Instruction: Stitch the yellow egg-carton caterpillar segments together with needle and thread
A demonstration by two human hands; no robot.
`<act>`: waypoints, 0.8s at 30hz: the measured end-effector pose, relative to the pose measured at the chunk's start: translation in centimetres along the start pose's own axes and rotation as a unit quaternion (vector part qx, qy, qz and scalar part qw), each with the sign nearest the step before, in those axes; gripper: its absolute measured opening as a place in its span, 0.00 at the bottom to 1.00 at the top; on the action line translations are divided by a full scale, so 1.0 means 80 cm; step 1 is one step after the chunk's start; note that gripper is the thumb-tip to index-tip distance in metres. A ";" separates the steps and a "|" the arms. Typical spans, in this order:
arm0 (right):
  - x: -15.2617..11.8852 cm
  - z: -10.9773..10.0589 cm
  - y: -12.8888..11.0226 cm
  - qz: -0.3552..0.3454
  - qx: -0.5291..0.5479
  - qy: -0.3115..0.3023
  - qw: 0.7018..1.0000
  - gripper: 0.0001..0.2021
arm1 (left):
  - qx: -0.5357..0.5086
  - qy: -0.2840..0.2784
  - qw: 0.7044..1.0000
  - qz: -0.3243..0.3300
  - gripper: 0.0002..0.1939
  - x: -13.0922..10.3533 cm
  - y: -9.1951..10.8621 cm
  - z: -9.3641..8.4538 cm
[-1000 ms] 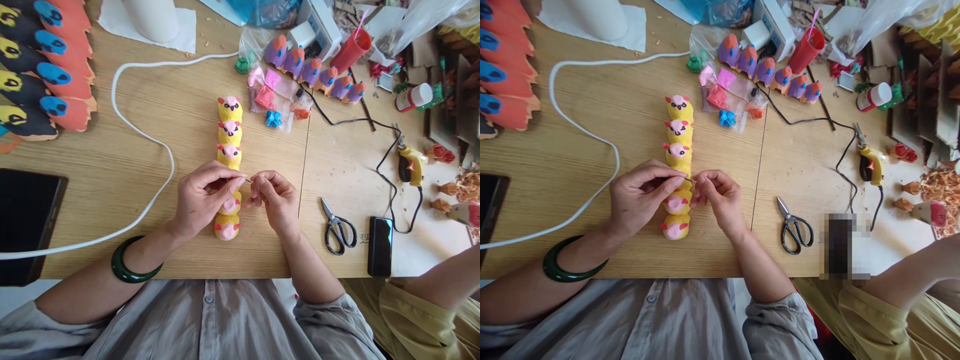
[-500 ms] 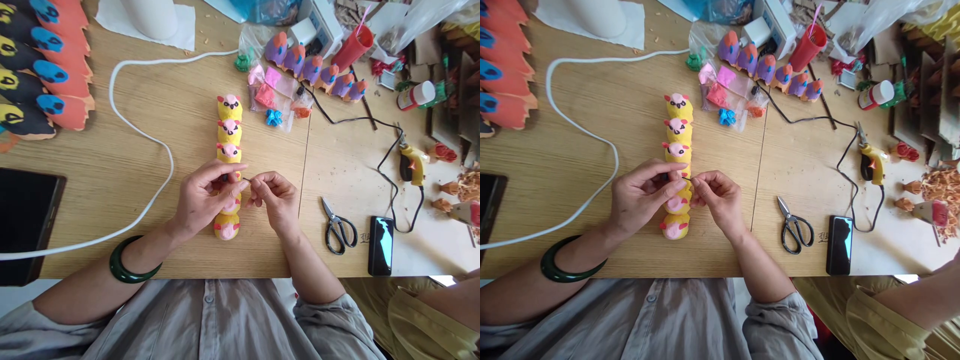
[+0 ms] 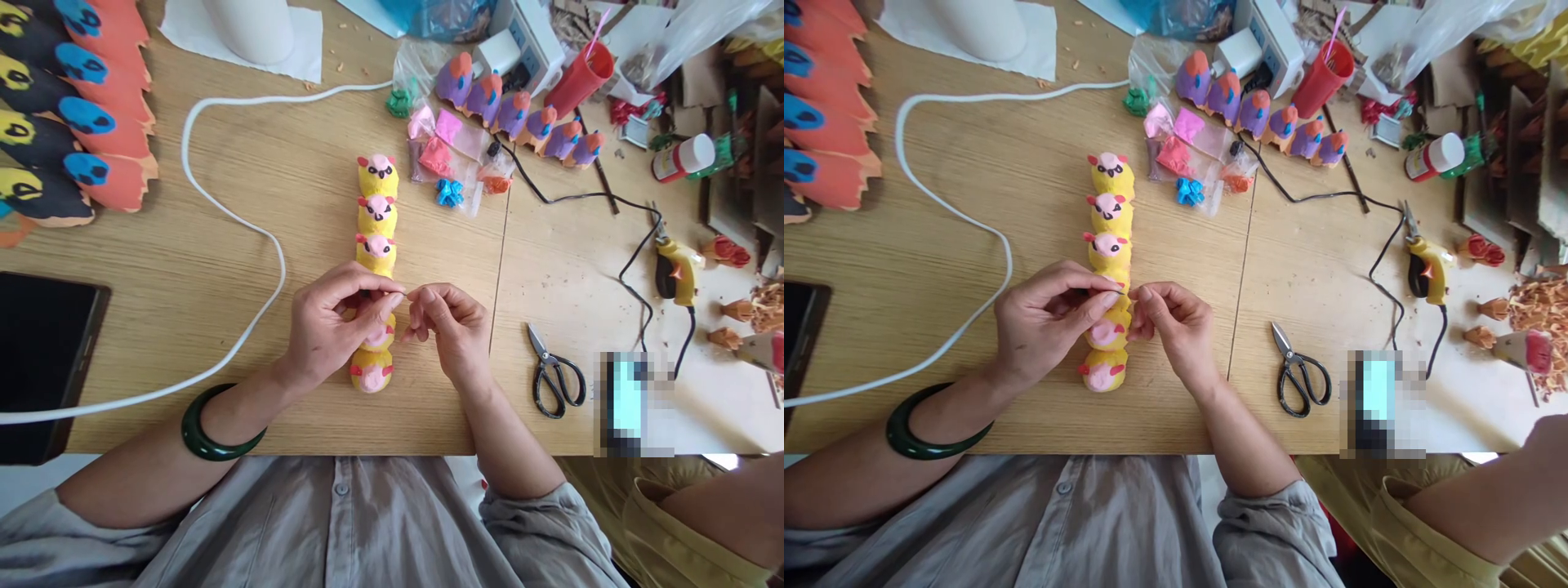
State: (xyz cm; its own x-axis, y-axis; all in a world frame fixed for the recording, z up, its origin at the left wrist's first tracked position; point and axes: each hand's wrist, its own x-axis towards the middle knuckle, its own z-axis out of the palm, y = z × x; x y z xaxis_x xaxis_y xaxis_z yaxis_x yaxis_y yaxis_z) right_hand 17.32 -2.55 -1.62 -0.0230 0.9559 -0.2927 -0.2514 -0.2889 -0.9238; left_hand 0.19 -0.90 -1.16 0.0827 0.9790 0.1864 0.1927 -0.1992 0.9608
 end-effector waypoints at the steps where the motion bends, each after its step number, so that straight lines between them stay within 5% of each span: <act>1: 0.000 0.001 0.000 0.001 0.000 -0.004 1.000 0.15 | 0.003 0.002 1.000 0.003 0.06 0.000 0.000 0.000; 24: 0.002 0.004 -0.001 0.028 0.033 -0.029 0.999 0.16 | 0.003 -0.026 0.999 0.027 0.05 0.000 -0.006 -0.001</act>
State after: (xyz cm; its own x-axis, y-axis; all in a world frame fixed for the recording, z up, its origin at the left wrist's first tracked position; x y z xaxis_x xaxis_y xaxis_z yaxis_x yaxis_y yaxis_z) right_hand 17.01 -2.33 -1.54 -0.0944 0.9406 -0.3261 -0.3106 -0.3390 -0.8880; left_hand 0.03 -0.82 -1.60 0.1447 0.9631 0.2271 0.1931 -0.2526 0.9481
